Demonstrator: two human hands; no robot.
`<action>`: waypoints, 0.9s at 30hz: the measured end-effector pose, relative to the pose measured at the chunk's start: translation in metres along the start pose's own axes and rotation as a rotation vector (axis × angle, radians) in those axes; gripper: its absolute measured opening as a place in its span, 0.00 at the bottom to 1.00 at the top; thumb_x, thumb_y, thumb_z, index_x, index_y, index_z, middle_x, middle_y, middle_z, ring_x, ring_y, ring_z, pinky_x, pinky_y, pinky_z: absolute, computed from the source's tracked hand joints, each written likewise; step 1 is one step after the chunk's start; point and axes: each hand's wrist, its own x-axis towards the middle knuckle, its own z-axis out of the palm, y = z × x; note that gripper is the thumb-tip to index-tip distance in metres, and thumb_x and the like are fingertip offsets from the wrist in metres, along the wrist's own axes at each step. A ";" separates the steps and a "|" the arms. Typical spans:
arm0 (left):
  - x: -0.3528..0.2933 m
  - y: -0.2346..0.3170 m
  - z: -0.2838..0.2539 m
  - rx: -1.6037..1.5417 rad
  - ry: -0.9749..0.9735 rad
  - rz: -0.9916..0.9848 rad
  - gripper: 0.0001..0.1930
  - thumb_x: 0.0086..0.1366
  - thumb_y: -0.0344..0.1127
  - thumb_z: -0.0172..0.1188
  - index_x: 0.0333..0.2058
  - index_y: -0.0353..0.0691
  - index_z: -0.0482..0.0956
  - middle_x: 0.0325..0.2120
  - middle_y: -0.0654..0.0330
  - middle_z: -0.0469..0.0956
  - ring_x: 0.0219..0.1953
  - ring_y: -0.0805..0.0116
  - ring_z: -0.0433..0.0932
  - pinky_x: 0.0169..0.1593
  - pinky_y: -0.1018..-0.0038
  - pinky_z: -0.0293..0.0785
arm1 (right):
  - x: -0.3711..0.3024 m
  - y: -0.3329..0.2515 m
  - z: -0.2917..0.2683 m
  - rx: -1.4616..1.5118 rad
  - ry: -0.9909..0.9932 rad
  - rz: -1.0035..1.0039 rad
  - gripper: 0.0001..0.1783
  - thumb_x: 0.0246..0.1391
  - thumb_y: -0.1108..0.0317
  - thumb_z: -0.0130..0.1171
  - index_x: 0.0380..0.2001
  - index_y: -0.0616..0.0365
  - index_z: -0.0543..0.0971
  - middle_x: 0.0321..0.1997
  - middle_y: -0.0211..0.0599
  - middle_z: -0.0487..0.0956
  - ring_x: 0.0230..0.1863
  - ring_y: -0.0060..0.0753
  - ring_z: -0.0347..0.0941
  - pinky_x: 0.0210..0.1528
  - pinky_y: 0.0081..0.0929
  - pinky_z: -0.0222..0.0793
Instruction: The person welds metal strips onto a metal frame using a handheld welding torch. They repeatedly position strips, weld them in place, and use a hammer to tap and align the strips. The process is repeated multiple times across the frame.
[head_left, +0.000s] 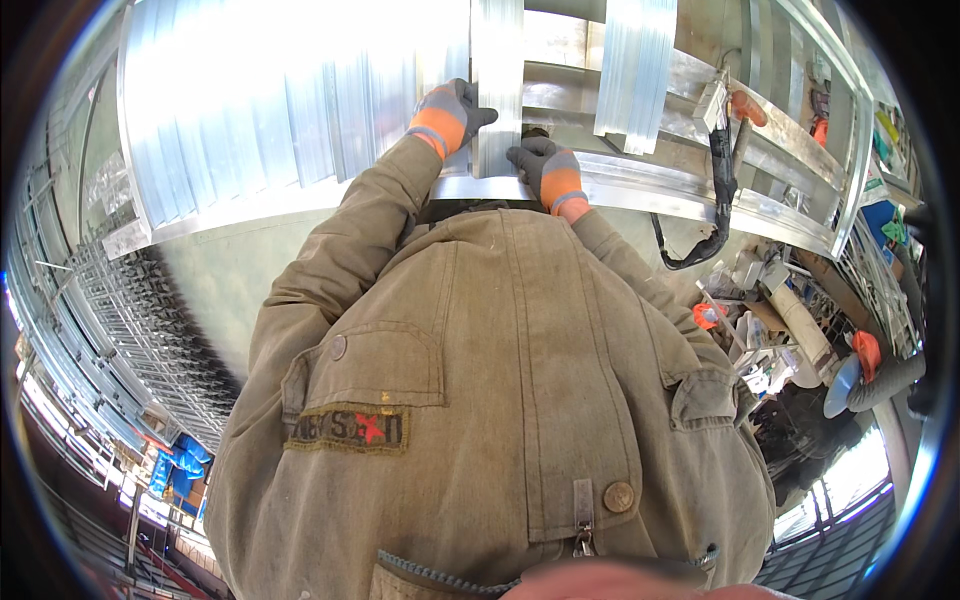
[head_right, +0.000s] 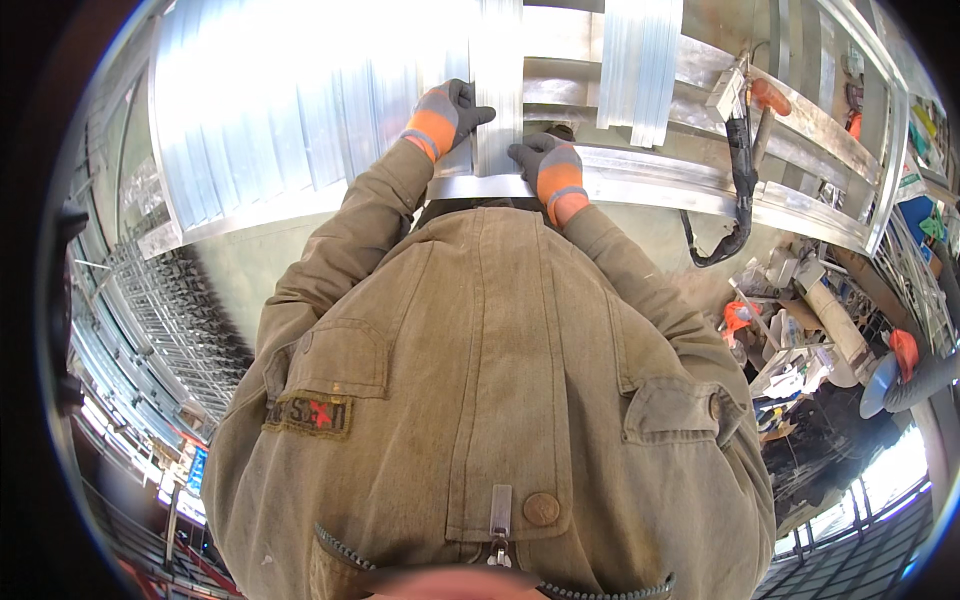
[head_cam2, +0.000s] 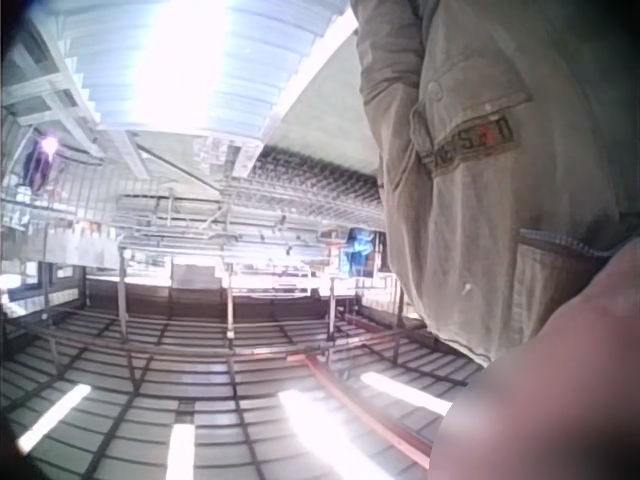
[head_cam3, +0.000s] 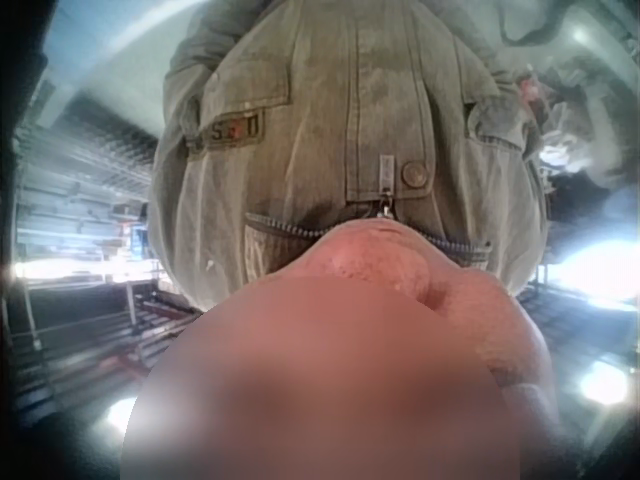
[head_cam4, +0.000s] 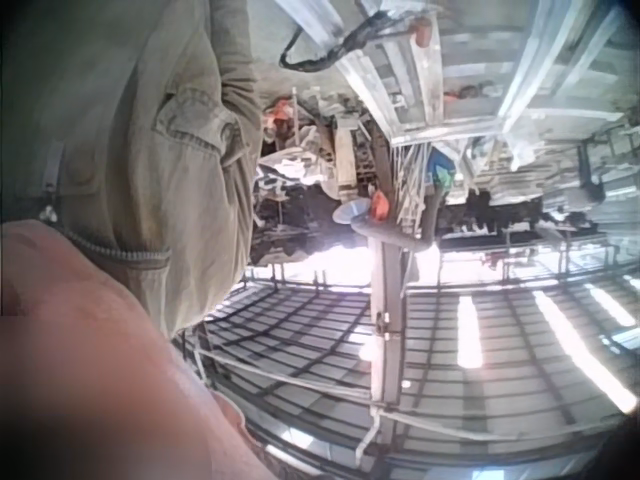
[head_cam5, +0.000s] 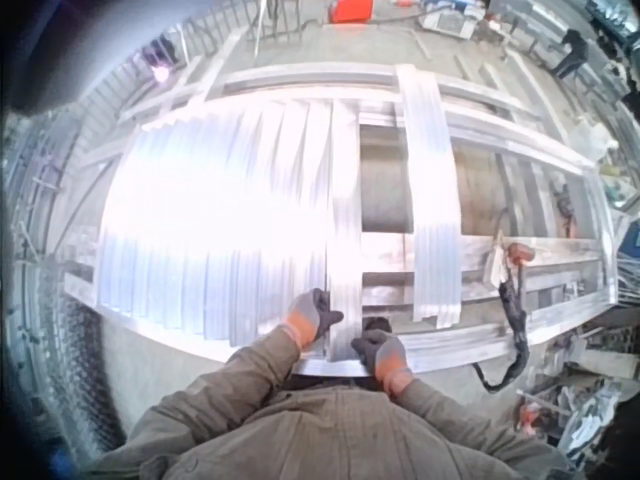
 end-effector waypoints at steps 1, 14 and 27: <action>0.002 0.000 0.001 0.011 0.008 -0.009 0.28 0.58 0.50 0.84 0.46 0.34 0.85 0.31 0.56 0.86 0.32 0.65 0.83 0.38 0.65 0.81 | 0.001 0.000 0.001 -0.048 0.012 0.012 0.17 0.61 0.56 0.76 0.43 0.59 0.92 0.31 0.36 0.88 0.29 0.29 0.80 0.36 0.31 0.75; 0.006 0.039 -0.038 0.427 -0.172 -0.136 0.32 0.62 0.60 0.77 0.55 0.41 0.90 0.53 0.49 0.90 0.56 0.48 0.88 0.61 0.54 0.82 | 0.009 -0.020 0.004 -0.468 -0.004 -0.056 0.24 0.62 0.48 0.73 0.45 0.60 0.91 0.42 0.51 0.92 0.47 0.55 0.88 0.52 0.44 0.80; 0.007 0.033 -0.033 0.394 -0.103 -0.133 0.29 0.62 0.59 0.77 0.50 0.40 0.92 0.41 0.52 0.92 0.49 0.49 0.90 0.56 0.57 0.84 | 0.015 -0.024 0.002 -0.565 -0.034 -0.075 0.23 0.63 0.49 0.73 0.43 0.61 0.92 0.41 0.53 0.91 0.42 0.51 0.88 0.50 0.42 0.81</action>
